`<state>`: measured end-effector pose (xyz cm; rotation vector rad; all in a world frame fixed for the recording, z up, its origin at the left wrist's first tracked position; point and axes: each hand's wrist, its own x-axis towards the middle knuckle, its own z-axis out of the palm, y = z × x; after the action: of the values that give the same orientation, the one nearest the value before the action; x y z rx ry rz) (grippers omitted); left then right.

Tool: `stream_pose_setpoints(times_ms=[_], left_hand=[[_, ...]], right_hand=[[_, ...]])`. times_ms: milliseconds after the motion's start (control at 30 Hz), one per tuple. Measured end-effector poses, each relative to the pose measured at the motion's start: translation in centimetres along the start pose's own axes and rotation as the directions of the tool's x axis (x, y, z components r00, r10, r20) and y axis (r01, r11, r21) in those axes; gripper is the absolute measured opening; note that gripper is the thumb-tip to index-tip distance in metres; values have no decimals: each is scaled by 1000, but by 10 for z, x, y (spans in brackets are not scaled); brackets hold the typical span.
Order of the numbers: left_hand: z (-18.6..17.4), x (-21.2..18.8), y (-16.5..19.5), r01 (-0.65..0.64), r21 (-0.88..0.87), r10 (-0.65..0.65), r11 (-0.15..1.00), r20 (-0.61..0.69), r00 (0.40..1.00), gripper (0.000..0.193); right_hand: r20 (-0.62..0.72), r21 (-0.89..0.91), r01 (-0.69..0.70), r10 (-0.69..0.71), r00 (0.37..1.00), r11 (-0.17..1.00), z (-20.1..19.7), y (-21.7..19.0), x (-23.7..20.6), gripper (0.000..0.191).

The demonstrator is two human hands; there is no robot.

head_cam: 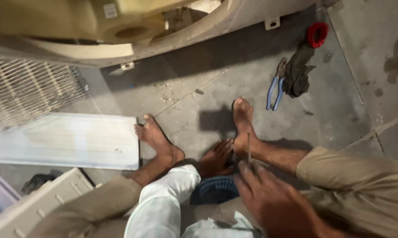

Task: The person sits on the floor of a repair workshop and uses a screwdriver to unscrew screws from the fan housing panel of a Voltas air cooler, collecting the removed screws by hand and working around the unit on the floor.

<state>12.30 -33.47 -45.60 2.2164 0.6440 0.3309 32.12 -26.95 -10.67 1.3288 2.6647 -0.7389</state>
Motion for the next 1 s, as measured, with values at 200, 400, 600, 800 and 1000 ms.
stream_pose_setpoints(times_ms=[200, 400, 600, 800, 1000], left_hand=[[-23, 21, -28, -207, 137, 218, 969, -64, 974, 51], [-119, 47, -49, 590, 252, -329, 767, -635, 699, 50], [-194, 31, -67, 959, -86, -636, 271, -764, 112, 42], [-205, 11, -79, 827, -147, -617, 543, -738, 274, 39], [-199, 12, -102, 664, -246, -571, 706, -753, 327, 22]], right_hand=[[171, -75, -36, 48, 984, 997, -20, -6, -2, 47], [271, 24, -126, 115, 956, 992, -21, -1, 9, 23], [107, 3, -30, 29, 994, 1000, -17, -5, 12, 27], [83, -55, 28, -24, 996, 998, -16, -9, 15, 30], [155, -38, -3, 9, 988, 999, -10, -5, 13, 24]])
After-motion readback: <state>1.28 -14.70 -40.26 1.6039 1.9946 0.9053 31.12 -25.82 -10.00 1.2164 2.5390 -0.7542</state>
